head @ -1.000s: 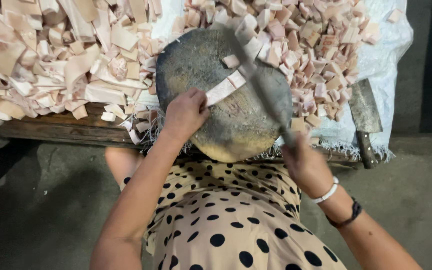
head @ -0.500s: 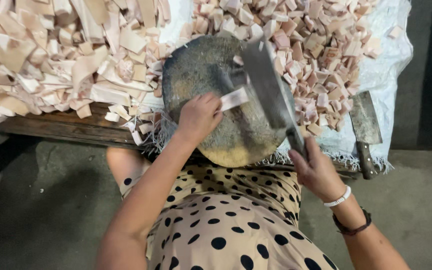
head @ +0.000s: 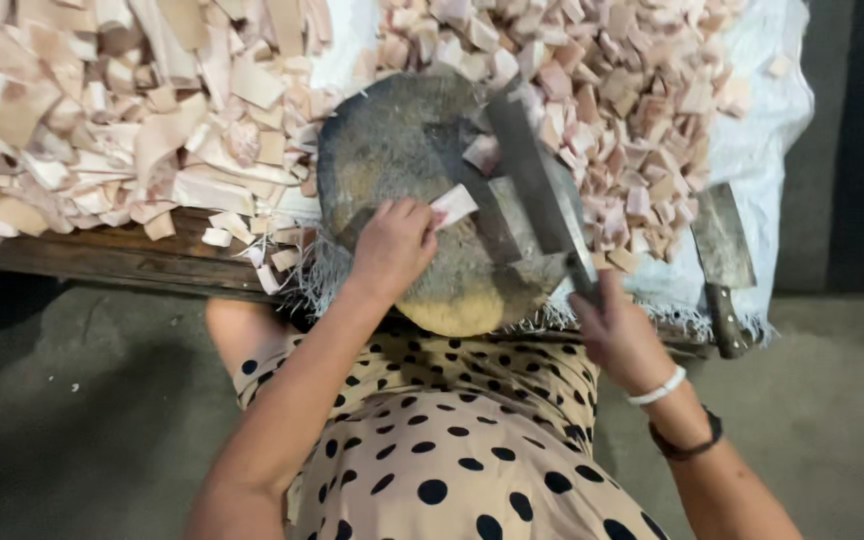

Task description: The person cuts long strips of pork skin into small square pieces using a cleaver on a wooden chopping board, handling the strips by hand and moving the cut pieces into a large pile on the bench.

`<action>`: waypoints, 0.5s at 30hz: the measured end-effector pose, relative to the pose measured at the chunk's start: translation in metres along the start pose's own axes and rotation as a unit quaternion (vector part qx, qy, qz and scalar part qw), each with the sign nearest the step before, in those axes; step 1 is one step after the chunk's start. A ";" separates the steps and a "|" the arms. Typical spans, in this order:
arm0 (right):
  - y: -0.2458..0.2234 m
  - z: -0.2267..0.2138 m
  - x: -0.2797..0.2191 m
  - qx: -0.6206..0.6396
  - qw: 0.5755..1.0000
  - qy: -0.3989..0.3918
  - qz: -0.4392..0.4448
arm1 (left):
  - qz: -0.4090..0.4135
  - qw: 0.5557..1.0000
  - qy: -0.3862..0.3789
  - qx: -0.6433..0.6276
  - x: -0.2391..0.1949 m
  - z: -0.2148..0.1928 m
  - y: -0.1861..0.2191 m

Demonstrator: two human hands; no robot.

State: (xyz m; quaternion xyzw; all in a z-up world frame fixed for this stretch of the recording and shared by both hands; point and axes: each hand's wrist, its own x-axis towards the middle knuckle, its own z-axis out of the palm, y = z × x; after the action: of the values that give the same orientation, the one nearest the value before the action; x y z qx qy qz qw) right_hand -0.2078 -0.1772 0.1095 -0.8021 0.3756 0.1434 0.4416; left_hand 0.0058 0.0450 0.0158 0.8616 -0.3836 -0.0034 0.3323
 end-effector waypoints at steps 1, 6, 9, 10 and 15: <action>-0.005 -0.004 -0.006 0.000 1.000 -0.005 0.001 | 0.009 1.000 0.019 -0.019 -0.005 0.002 0.002; -0.001 -0.016 -0.028 -0.052 0.973 0.143 -0.175 | 0.028 0.996 0.077 -0.031 0.008 0.006 0.012; 0.017 0.011 -0.020 -0.100 0.933 0.123 -0.323 | -0.013 0.997 0.071 0.004 0.006 -0.006 0.014; 0.020 0.012 -0.013 -0.100 0.932 0.124 -0.324 | -0.040 0.997 0.038 0.049 0.003 -0.010 0.012; 0.003 -0.010 0.000 -0.104 0.991 -0.058 -0.053 | -0.007 0.999 0.014 0.042 -0.002 -0.007 0.000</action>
State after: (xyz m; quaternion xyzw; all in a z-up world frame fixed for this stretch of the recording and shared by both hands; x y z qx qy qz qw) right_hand -0.2112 -0.1865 0.1131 -0.8527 0.2893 0.2043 0.3840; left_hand 0.0062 0.0505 0.0207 0.8772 -0.3730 0.0222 0.3014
